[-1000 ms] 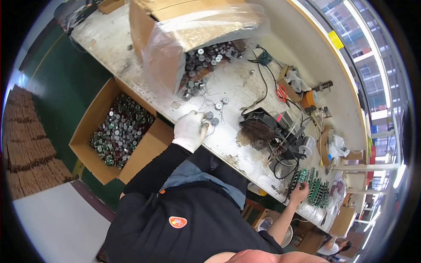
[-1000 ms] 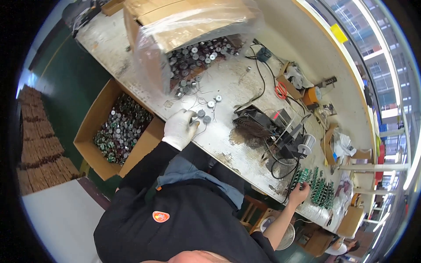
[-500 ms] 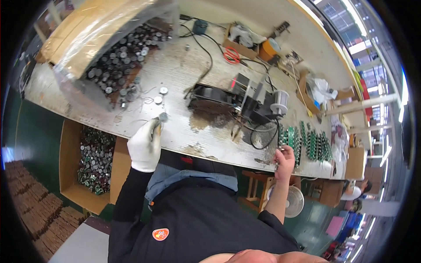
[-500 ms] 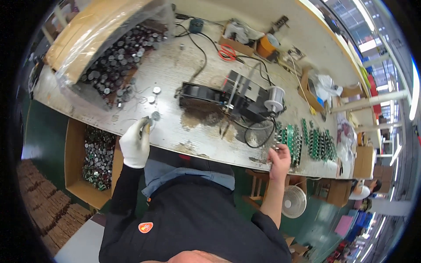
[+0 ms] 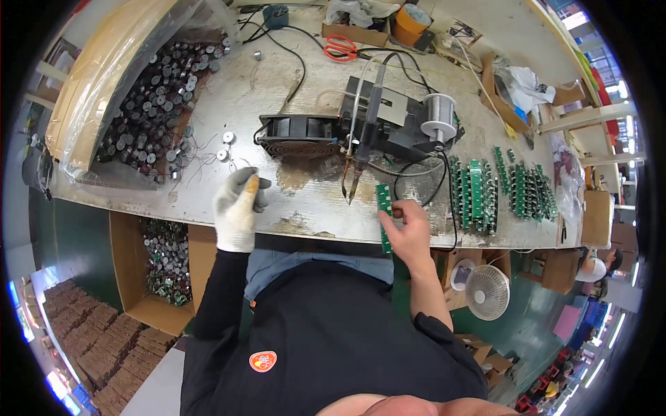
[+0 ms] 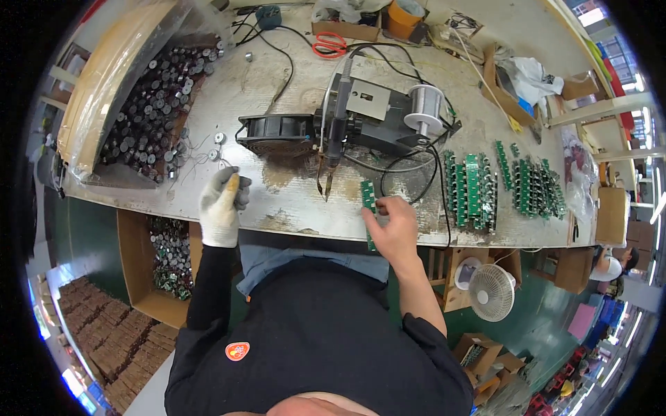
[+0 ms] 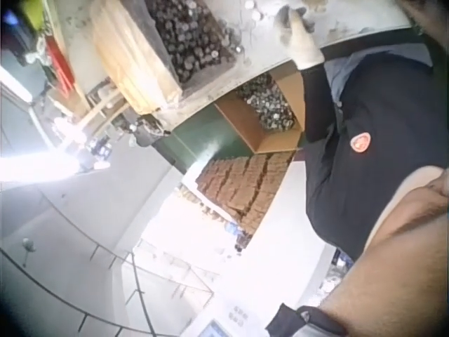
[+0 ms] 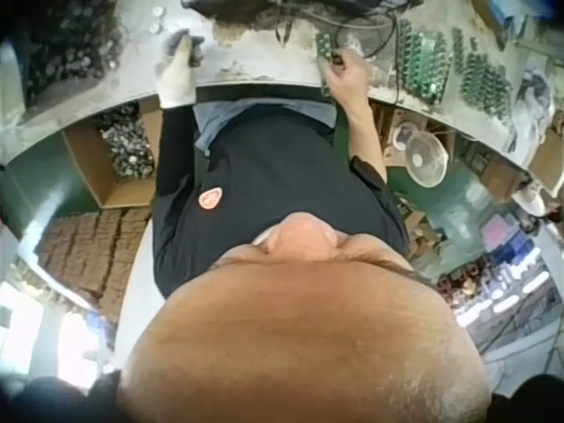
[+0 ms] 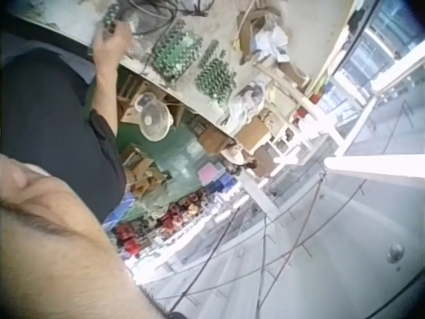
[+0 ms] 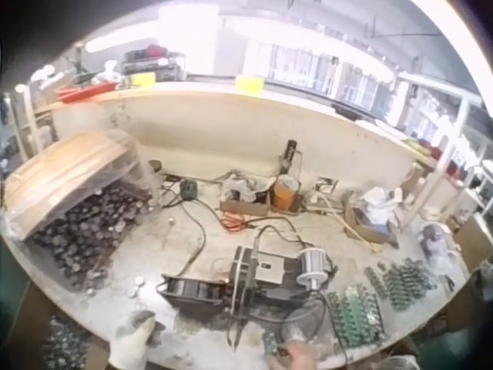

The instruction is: The person picks up a motor and positions its wires against a circuit board to solder them in place using a soldering iron. After repeating this process for several motors on the same board, they place the assembly into a box and pick up a new circuit board.

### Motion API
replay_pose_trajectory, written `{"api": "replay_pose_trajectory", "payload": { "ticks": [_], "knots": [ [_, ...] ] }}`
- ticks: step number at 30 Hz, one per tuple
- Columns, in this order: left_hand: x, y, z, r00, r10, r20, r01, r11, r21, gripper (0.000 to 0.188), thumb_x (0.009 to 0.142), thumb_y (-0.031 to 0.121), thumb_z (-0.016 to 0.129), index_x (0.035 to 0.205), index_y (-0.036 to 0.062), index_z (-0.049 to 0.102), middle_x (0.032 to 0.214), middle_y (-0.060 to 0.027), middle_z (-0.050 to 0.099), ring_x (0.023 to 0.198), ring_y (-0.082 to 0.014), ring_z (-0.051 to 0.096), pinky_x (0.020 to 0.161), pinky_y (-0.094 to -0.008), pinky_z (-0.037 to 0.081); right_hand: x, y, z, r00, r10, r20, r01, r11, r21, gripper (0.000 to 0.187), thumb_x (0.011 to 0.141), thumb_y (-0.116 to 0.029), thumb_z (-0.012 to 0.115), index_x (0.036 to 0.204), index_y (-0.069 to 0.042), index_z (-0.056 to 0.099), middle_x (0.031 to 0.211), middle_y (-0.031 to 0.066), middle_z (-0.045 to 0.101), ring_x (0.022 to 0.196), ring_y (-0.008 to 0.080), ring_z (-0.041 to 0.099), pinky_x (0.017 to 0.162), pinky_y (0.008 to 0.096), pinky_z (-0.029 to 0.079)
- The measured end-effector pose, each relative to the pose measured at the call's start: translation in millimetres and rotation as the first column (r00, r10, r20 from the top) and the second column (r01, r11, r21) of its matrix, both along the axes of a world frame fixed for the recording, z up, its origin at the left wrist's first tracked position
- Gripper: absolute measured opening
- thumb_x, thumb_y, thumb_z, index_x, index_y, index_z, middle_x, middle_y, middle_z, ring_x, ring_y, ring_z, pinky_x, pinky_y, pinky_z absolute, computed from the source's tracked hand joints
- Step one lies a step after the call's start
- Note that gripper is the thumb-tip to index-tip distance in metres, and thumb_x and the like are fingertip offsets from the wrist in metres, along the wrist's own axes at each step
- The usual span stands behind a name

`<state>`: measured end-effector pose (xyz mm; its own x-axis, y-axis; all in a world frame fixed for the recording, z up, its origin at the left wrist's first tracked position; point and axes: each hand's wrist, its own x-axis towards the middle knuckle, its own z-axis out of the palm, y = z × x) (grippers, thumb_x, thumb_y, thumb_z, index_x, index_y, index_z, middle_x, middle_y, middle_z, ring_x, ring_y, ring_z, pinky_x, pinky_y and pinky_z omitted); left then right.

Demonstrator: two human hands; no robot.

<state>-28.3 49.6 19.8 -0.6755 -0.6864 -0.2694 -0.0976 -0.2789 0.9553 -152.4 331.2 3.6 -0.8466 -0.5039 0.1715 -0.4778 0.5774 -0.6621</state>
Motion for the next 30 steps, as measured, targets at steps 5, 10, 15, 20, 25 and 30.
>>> {"api": "replay_pose_trajectory", "payload": {
  "ticks": [5,10,15,20,25,30],
  "knots": [
    [-1,41,-1,0.996,-0.086,0.032,0.087,0.995,-0.052,0.022,0.091,0.012,0.059,0.106,-0.0048,0.061,0.082,-0.0079,0.065,0.061,-0.0080,0.054,0.057,-0.0204,0.042,-3,-6,6,0.980,-0.053,0.192,0.053,0.999,0.003,0.029,0.076,-0.012,0.072,0.100,0.001,0.060,0.078,0.0087,0.055,0.054,0.0160,0.047,0.051,0.0284,0.039],
    [5,66,5,0.966,-0.208,0.154,0.210,0.978,0.004,0.017,0.088,0.005,0.059,0.098,-0.0063,0.065,0.080,-0.0062,0.065,0.067,-0.0076,0.057,0.058,-0.0203,0.044,4,-7,-5,0.888,0.026,0.459,0.082,0.973,-0.215,0.026,0.083,-0.001,0.065,0.107,0.003,0.055,0.089,0.0037,0.056,0.052,0.0003,0.045,0.047,0.0164,0.032],
    [0,79,0,0.953,-0.263,0.152,0.270,0.962,-0.030,0.017,0.086,0.004,0.060,0.097,-0.0063,0.065,0.074,-0.0052,0.061,0.063,-0.0084,0.054,0.057,-0.0215,0.042,17,-15,0,0.704,0.144,0.695,0.230,0.880,-0.415,0.027,0.085,0.000,0.064,0.109,0.003,0.052,0.094,0.0053,0.058,0.056,0.0003,0.048,0.048,0.0171,0.033],
    [-9,83,-6,0.951,-0.274,0.141,0.307,0.886,-0.348,0.012,0.082,0.005,0.065,0.091,-0.0025,0.068,0.069,-0.0077,0.056,0.064,-0.0123,0.051,0.059,-0.0250,0.040,25,-20,-1,0.623,0.218,0.752,0.237,0.863,-0.446,0.027,0.085,0.002,0.062,0.109,0.003,0.050,0.101,0.0067,0.056,0.061,0.0022,0.051,0.051,0.0175,0.038],
    [-12,88,-17,0.950,-0.268,0.160,0.312,0.842,-0.441,0.010,0.078,0.005,0.068,0.088,0.0005,0.069,0.066,-0.0068,0.053,0.062,-0.0162,0.050,0.057,-0.0276,0.040,28,-24,0,0.587,0.249,0.770,0.210,0.872,-0.441,0.028,0.086,0.001,0.061,0.111,0.003,0.048,0.099,0.0072,0.057,0.061,0.0027,0.052,0.053,0.0173,0.039],
    [-16,91,-15,0.927,-0.317,0.202,0.375,0.806,-0.458,0.010,0.075,0.005,0.070,0.084,0.0023,0.069,0.071,-0.0088,0.054,0.064,-0.0198,0.053,0.058,-0.0293,0.042,30,-25,0,0.540,0.275,0.796,0.231,0.861,-0.454,0.029,0.087,0.001,0.060,0.112,0.002,0.047,0.099,0.0078,0.057,0.061,0.0035,0.053,0.053,0.0176,0.040]
  ]
}}
